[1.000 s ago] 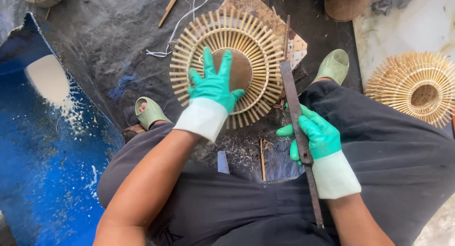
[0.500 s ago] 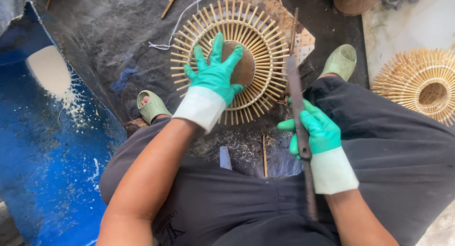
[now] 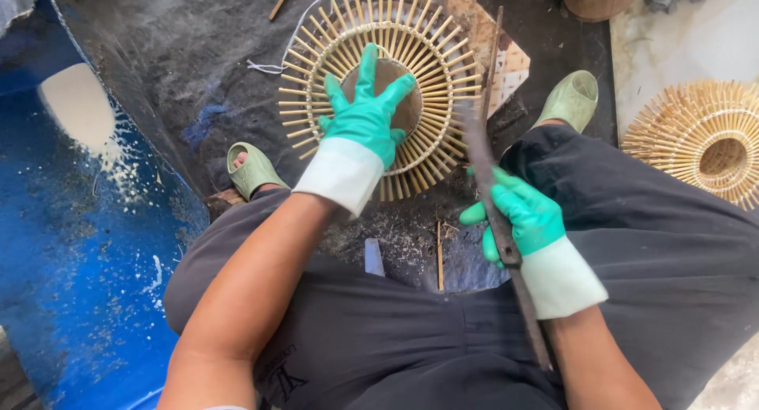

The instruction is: The person uses a metal file to smooth and trim the edges of a circular bamboo frame. They rotate the frame by hand, filing the ends of the slats before setting the tool down to inspect the piece.

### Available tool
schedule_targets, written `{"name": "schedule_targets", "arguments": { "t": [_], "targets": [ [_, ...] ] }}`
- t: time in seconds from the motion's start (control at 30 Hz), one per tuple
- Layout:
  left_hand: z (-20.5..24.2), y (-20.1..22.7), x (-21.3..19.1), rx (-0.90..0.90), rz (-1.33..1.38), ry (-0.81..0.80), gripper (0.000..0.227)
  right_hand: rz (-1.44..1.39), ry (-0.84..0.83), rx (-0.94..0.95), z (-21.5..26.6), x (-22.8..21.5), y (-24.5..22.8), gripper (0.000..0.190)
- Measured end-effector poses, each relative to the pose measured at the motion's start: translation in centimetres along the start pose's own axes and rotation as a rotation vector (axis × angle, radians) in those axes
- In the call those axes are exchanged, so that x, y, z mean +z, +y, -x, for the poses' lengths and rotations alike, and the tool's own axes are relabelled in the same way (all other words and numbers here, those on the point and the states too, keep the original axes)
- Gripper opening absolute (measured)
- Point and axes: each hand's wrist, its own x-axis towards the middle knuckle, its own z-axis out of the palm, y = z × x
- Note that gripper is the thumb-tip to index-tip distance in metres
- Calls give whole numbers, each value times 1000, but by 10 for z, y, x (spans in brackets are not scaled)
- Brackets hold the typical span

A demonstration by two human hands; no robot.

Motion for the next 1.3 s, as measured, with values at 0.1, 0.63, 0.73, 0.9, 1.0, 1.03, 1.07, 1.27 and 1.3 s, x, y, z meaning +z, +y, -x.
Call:
{"name": "schedule_targets", "arguments": {
  "t": [0.1, 0.63, 0.73, 0.9, 1.0, 1.03, 1.07, 1.27, 1.3],
  "targets": [
    [-5, -1, -7, 24, -9, -6, 83, 86, -94, 88, -8, -1, -4, 49],
    [-14, -2, -4, 35, -35, 109, 91, 39, -5, 16, -8, 3, -11, 50],
    [-14, 3, -16, 30, -52, 83, 90, 1, -56, 48, -13, 6, -10, 48],
    [-15, 2, -18, 46, -57, 49, 89, 96, -25, 94, -21, 4, -9, 47],
    [-11, -3, -11, 69, -42, 42, 87, -28, -19, -28, -15, 0, -1, 48],
    [-15, -2, -13, 86, -43, 53, 87, 27, -56, 19, -20, 1, -6, 48],
    [-19, -1, -15, 104, -44, 64, 87, 83, -94, 65, -25, 1, -12, 48],
    [-17, 1, -24, 126, -52, 31, 85, 86, -52, 64, -29, 0, -8, 48],
    [-19, 2, -27, 128, -56, 35, 85, 83, -53, 60, -30, 1, -8, 48]
  ]
}}
